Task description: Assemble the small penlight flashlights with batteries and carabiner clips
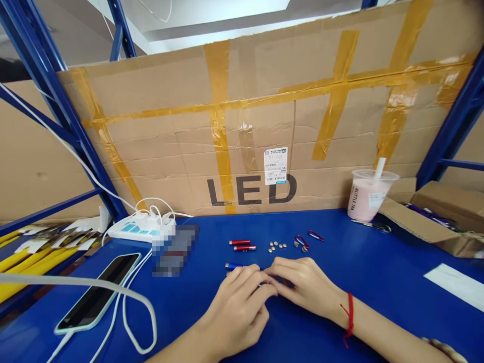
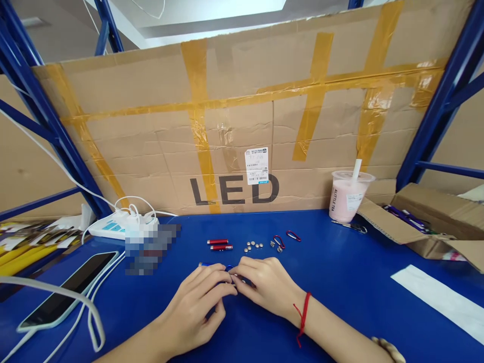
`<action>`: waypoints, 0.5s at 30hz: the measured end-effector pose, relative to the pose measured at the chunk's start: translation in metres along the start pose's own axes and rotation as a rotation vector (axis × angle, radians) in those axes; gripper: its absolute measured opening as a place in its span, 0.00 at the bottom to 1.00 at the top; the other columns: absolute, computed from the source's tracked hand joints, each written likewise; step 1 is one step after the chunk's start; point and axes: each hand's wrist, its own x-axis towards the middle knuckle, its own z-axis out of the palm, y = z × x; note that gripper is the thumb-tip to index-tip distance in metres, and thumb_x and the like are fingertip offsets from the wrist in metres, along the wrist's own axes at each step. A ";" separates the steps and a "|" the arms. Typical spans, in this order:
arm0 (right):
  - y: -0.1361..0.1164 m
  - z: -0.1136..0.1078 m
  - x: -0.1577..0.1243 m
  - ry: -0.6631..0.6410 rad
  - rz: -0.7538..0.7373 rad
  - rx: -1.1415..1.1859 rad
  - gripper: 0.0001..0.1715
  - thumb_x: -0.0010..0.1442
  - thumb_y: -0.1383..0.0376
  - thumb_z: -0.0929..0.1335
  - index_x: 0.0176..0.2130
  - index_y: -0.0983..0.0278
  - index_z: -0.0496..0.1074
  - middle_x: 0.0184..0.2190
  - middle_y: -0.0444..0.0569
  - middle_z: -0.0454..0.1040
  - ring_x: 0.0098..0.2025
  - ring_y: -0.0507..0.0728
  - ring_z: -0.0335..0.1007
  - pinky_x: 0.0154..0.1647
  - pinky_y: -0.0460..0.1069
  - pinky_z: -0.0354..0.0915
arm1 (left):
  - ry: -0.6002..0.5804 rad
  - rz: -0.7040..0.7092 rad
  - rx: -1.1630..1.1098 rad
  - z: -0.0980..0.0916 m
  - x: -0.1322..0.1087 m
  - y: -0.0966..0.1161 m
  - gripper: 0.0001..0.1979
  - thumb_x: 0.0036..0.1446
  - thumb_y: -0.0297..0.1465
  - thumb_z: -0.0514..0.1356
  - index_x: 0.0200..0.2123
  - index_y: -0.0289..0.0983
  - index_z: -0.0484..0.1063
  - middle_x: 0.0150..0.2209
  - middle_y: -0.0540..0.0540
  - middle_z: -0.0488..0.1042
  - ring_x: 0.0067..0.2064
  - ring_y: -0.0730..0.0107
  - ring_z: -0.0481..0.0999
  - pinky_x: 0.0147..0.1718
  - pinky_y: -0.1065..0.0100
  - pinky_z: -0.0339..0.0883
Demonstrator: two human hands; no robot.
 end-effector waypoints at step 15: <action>0.004 0.004 -0.001 0.070 -0.007 -0.011 0.10 0.60 0.66 0.60 0.39 0.61 0.70 0.32 0.40 0.72 0.29 0.41 0.67 0.24 0.38 0.55 | -0.105 -0.152 0.006 0.002 0.003 -0.013 0.13 0.56 0.19 0.44 0.34 0.36 0.66 0.36 0.47 0.69 0.35 0.72 0.67 0.35 0.69 0.62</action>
